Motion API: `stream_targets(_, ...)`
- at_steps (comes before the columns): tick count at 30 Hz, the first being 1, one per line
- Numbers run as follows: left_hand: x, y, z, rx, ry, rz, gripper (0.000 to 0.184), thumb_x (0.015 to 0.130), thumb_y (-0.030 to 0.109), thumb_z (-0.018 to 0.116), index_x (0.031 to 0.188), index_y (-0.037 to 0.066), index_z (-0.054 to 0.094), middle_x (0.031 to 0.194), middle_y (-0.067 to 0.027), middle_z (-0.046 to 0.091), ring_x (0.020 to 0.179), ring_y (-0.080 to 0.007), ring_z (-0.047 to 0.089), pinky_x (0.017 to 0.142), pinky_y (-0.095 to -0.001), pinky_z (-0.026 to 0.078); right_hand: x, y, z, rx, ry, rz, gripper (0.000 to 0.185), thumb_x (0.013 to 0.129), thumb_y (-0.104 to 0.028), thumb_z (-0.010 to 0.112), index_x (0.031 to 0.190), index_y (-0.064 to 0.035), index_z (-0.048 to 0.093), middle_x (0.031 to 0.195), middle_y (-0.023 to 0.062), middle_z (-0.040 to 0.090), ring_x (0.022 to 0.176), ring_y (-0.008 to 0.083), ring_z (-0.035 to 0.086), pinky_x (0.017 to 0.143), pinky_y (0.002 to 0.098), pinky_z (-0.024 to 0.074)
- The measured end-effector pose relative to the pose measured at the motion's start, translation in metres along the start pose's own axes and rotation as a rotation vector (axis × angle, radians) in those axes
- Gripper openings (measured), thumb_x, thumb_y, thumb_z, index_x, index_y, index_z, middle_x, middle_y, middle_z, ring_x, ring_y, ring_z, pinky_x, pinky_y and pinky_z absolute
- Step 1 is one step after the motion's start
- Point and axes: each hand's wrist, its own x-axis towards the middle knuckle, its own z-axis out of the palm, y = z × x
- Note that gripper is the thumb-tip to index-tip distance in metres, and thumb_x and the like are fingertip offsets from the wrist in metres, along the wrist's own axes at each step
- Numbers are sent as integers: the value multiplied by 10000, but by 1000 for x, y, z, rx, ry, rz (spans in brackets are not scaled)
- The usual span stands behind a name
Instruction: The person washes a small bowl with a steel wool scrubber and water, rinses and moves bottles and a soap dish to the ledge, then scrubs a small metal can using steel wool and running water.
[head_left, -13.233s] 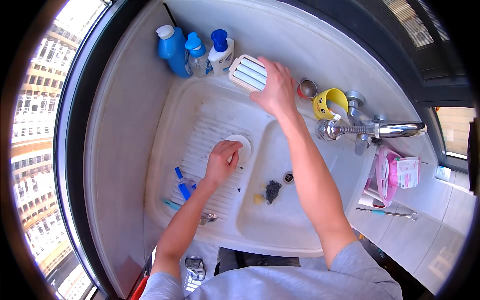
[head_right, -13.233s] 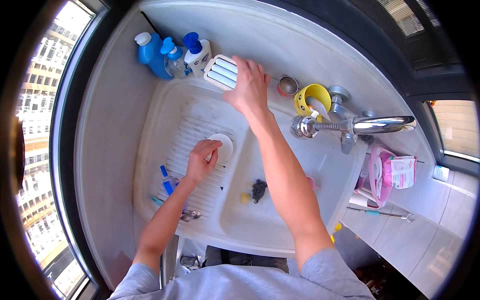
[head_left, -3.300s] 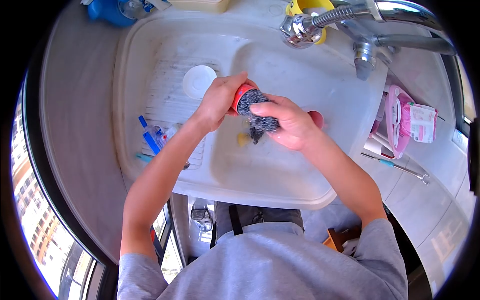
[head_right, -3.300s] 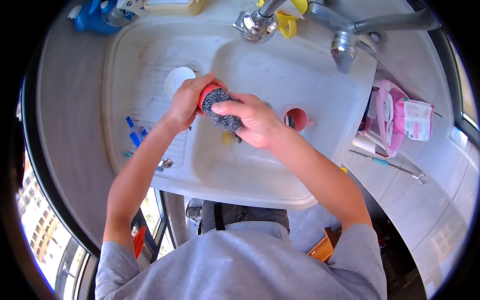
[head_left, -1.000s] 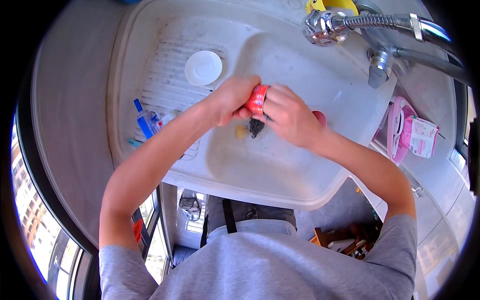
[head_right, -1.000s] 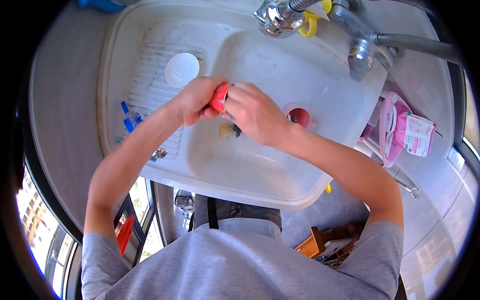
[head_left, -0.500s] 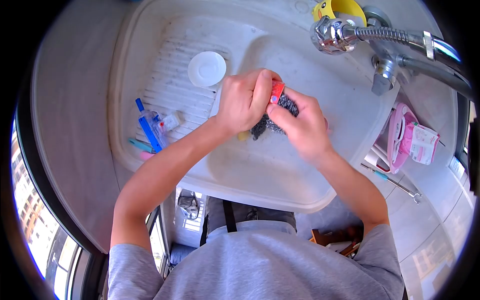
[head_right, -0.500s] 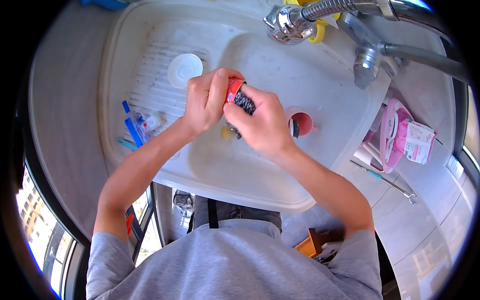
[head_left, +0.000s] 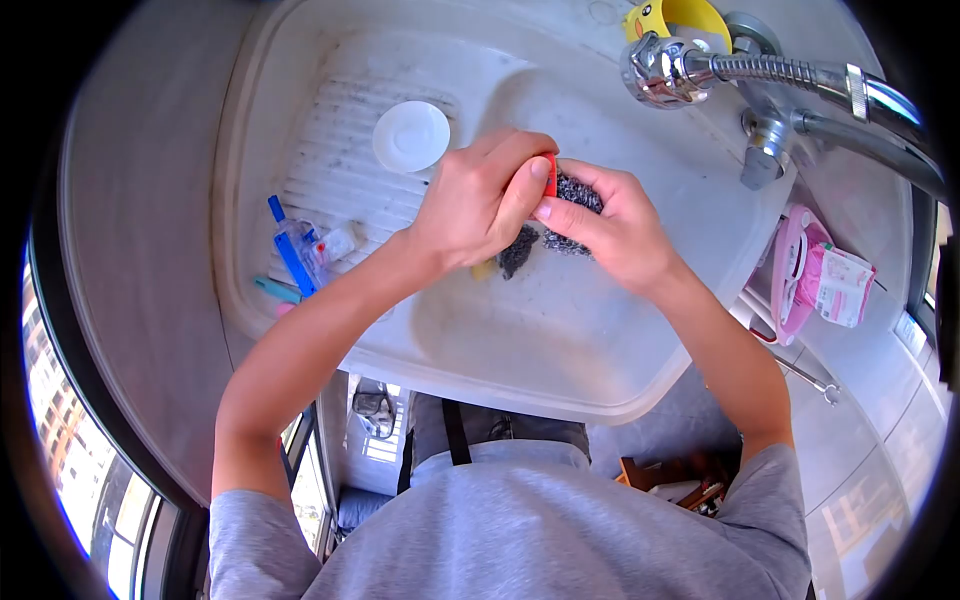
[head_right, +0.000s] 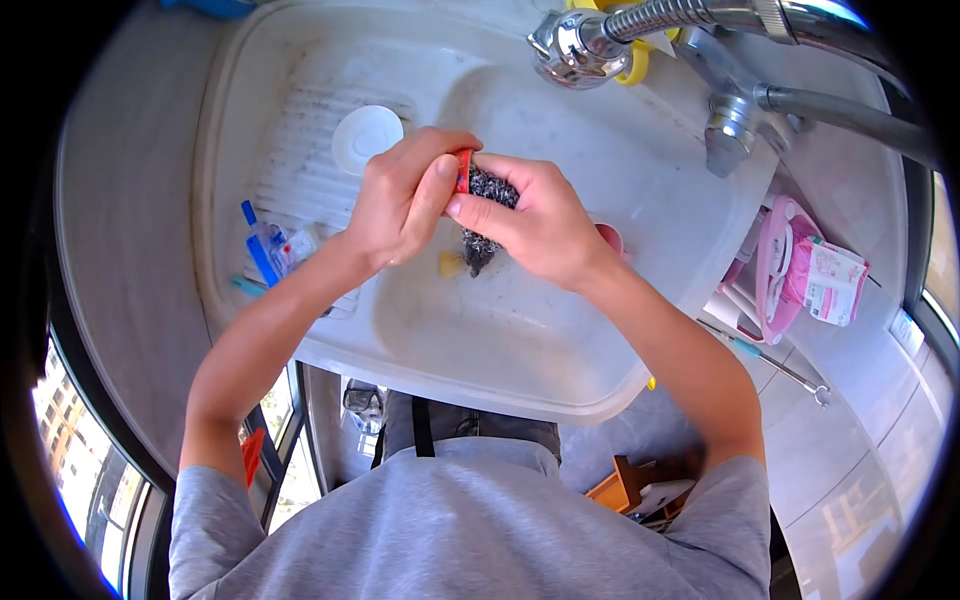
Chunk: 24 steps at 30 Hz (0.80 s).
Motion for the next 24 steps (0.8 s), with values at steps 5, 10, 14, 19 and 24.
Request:
stream_targets(5, -8, -2, -1, -123, -28, -131, 403, 981, 206, 331, 922, -52, 636, 768, -144, 649, 669, -183, 591, 619, -307, 480, -9, -6, 19, -237, 30, -104, 102, 867, -83, 584, 882, 18, 591, 801, 126, 594, 721, 247, 582, 673, 318, 465)
stream_targets(10, -18, -12, -10, -322, -296, -522, 386, 946, 247, 396, 894, -52, 634, 746, -86, 640, 690, -160, 594, 640, -274, 475, -20, 13, 21, -944, -176, -573, 284, 695, -63, 640, 972, -23, 592, 961, 110, 554, 877, 276, 543, 773, 365, 450)
stream_targets(14, -29, -40, -11, -968, -103, -758, 472, 935, 346, 397, 801, -47, 622, 700, -120, 619, 659, -184, 590, 619, -296, 477, -13, 5, -12, -817, -150, -772, 419, 706, -61, 672, 1116, -27, 594, 1093, 121, 584, 925, 247, 572, 774, 333, 470)
stream_targets(19, -33, -23, -31, -1110, -238, -583, 530, 941, 376, 334, 765, -42, 609, 689, -187, 603, 600, -240, 566, 567, -319, 447, -47, 33, -26, 567, 189, 81, 429, 841, -120, 647, 1227, 14, 520, 1129, 103, 592, 953, 171, 577, 815, 297, 469)
stream_targets(24, -30, -16, -23, -1257, -204, -485, 526, 948, 360, 317, 741, -33, 598, 654, -194, 582, 565, -258, 537, 546, -341, 428, -38, 54, -24, 763, 194, 183, 453, 862, -135, 600, 1267, 27, 479, 1120, 107, 588, 951, 174, 572, 816, 304, 468)
